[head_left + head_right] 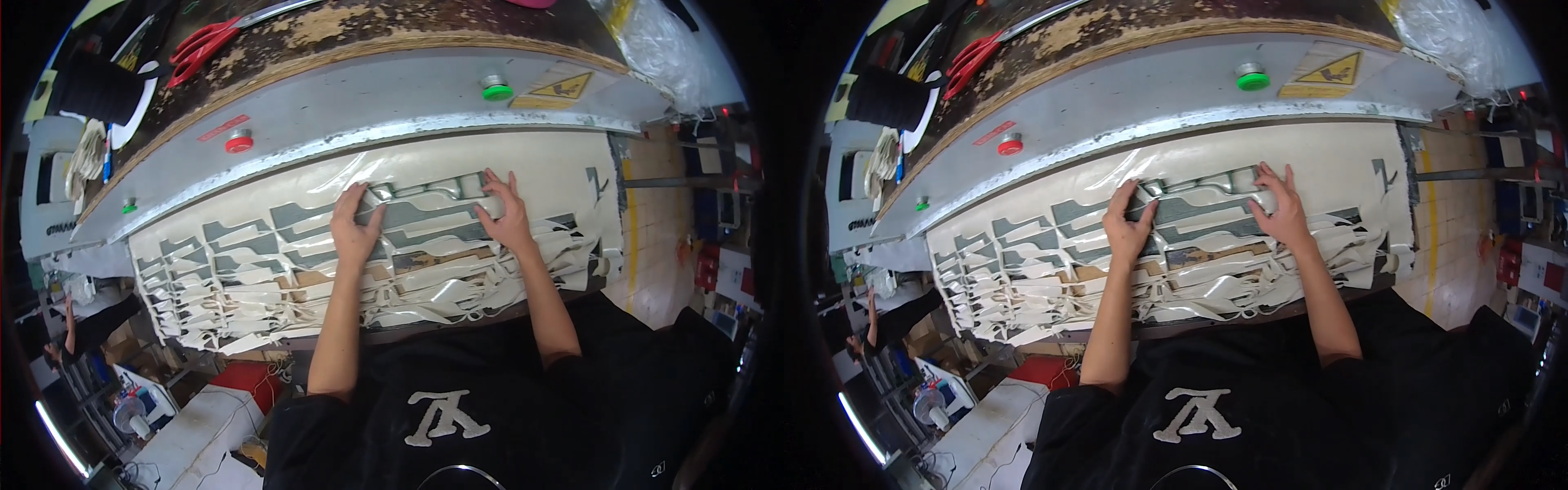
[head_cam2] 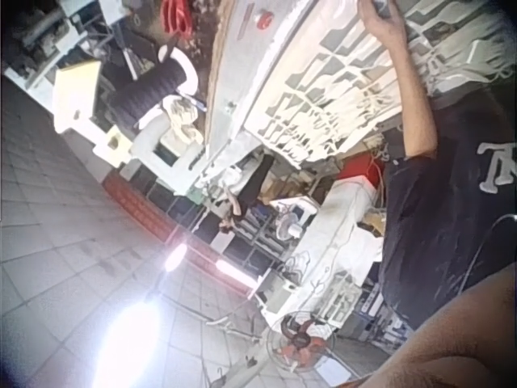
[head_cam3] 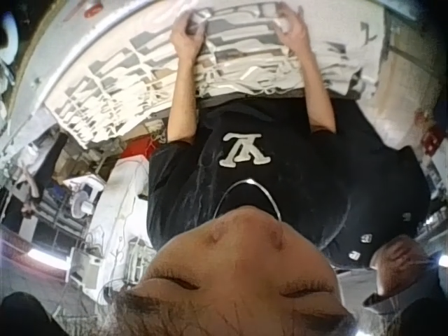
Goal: Sorting and stacking various cut-out shoe components from a production line on a workbench.
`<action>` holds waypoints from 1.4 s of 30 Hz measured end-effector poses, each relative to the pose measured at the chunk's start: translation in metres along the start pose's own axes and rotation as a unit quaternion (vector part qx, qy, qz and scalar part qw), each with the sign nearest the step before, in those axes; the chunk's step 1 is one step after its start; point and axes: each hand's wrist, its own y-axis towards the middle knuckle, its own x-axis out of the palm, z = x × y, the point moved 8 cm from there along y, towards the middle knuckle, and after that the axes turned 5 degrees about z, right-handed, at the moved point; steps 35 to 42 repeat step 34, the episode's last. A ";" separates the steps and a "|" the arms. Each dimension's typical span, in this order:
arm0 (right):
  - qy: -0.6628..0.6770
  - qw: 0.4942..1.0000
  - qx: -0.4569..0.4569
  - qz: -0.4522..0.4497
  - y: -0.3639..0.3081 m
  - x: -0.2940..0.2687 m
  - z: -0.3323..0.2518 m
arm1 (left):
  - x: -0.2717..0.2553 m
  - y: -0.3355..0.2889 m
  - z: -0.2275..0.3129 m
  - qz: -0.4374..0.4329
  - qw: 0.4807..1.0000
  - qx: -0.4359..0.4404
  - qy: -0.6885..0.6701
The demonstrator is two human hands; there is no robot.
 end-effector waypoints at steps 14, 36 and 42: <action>0.006 1.000 -0.005 0.016 0.000 0.007 0.005 | 0.002 0.004 0.004 0.004 1.000 0.014 0.027; 0.086 0.950 0.237 -0.186 0.050 -0.019 -0.048 | -0.036 -0.119 0.091 -0.352 0.935 0.008 0.040; 0.086 0.950 0.237 -0.186 0.050 -0.019 -0.048 | -0.036 -0.119 0.091 -0.352 0.935 0.008 0.040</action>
